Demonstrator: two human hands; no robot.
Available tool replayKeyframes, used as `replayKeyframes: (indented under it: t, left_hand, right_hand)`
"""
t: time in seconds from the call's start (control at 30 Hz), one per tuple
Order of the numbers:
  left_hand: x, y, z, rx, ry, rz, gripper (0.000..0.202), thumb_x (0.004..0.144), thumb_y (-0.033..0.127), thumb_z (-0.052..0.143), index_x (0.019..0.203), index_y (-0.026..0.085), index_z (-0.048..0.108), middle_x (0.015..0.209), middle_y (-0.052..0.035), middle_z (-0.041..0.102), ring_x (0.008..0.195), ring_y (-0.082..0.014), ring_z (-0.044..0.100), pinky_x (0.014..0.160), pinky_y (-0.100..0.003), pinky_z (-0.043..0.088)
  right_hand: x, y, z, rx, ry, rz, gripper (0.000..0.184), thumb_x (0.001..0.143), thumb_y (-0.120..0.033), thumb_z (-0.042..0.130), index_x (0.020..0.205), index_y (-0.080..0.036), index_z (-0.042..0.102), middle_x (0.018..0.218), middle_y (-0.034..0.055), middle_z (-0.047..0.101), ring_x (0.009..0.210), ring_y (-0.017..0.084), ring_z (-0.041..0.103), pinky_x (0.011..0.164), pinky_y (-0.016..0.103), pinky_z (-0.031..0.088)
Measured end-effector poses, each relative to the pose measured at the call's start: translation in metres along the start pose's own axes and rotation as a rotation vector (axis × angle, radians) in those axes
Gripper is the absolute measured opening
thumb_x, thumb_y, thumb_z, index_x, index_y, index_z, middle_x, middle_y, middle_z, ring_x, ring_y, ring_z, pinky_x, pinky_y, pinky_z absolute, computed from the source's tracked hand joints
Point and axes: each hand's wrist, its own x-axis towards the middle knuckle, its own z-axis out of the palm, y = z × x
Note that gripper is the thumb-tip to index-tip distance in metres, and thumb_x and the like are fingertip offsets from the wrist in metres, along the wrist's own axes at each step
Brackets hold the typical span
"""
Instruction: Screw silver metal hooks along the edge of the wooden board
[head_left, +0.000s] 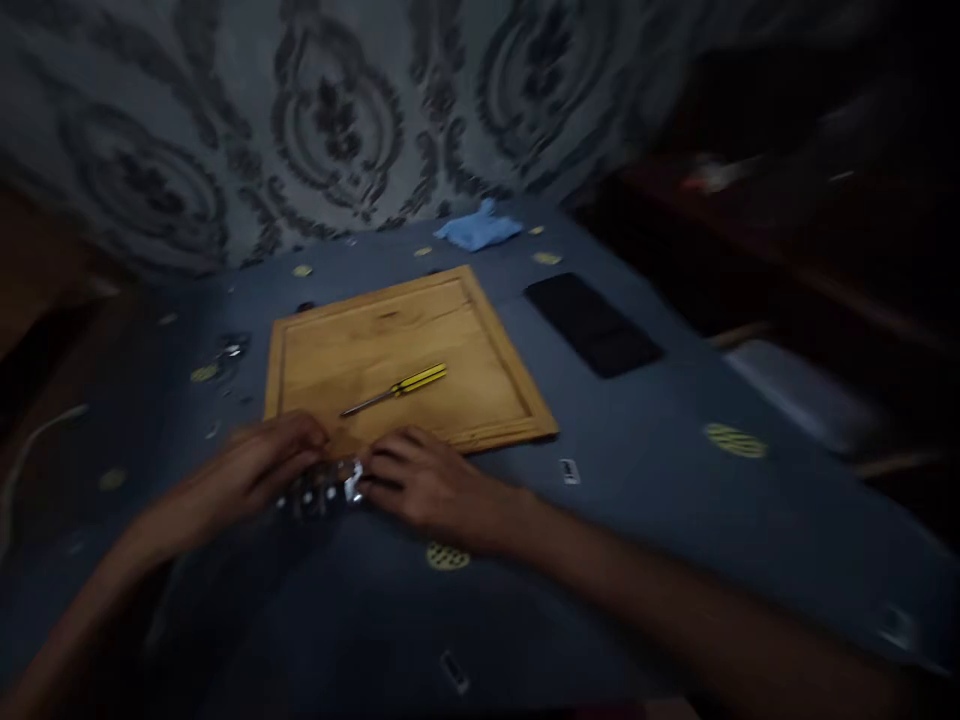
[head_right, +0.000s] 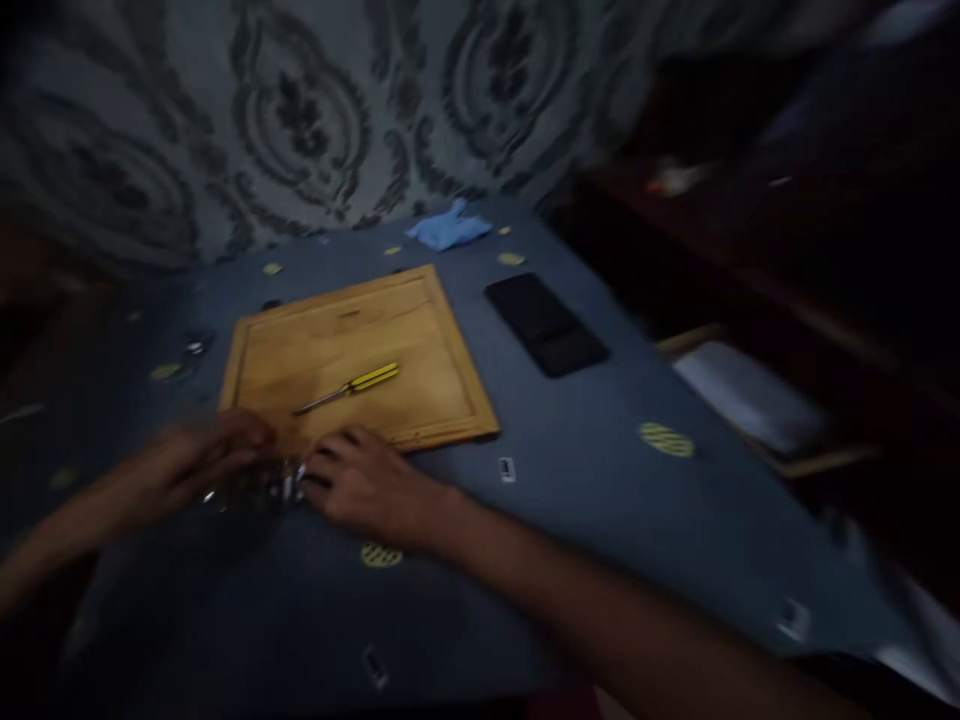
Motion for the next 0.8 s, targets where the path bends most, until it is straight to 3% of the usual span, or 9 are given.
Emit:
replayKeyframes:
  t: [0.17,0.33,0.53,0.8]
  left_hand:
    - [0.008,0.009,-0.008,0.008,-0.080,-0.088,0.023,0.106,0.038,0.045,0.104,0.021,0.060,0.098,-0.0030,0.069,0.086,-0.0198,0.067,0.076,-0.031,0.048]
    - [0.003,0.013,-0.002,-0.041,-0.113,0.001,0.020,0.109,0.031,0.045,0.098,0.021,0.059,0.104,-0.0042,0.067,0.096,-0.0199,0.064,0.085,-0.033,0.050]
    - [0.004,0.016,0.010,-0.022,-0.048,0.070,0.018,0.110,0.029,0.046,0.103,0.020,0.060,0.121,-0.0090,0.066,0.115,-0.0229,0.063,0.100,-0.036,0.052]
    - [0.014,0.017,0.014,0.004,-0.076,0.075,0.014,0.107,0.023,0.049,0.104,0.020,0.063,0.127,-0.0110,0.062,0.125,-0.0263,0.054,0.108,-0.045,0.048]
  right_hand:
    - [-0.003,0.006,0.009,0.091,0.084,-0.030,0.022,0.106,-0.018,0.052,0.116,-0.016,0.072,0.117,0.0091,0.074,0.113,0.023,0.059,0.095,0.042,0.051]
    - [-0.005,0.005,0.009,0.087,0.128,-0.046,0.020,0.104,-0.018,0.056,0.115,-0.013,0.072,0.119,0.0111,0.075,0.115,0.024,0.057,0.097,0.043,0.051]
    - [-0.005,0.004,0.012,0.077,0.153,-0.039,0.019,0.101,-0.015,0.060,0.115,-0.012,0.072,0.120,0.0124,0.074,0.117,0.026,0.057,0.096,0.044,0.051]
    - [-0.004,0.004,0.011,0.051,0.178,-0.034,0.021,0.104,-0.016,0.054,0.112,-0.014,0.073,0.114,0.0119,0.074,0.110,0.025,0.059,0.093,0.043,0.052]
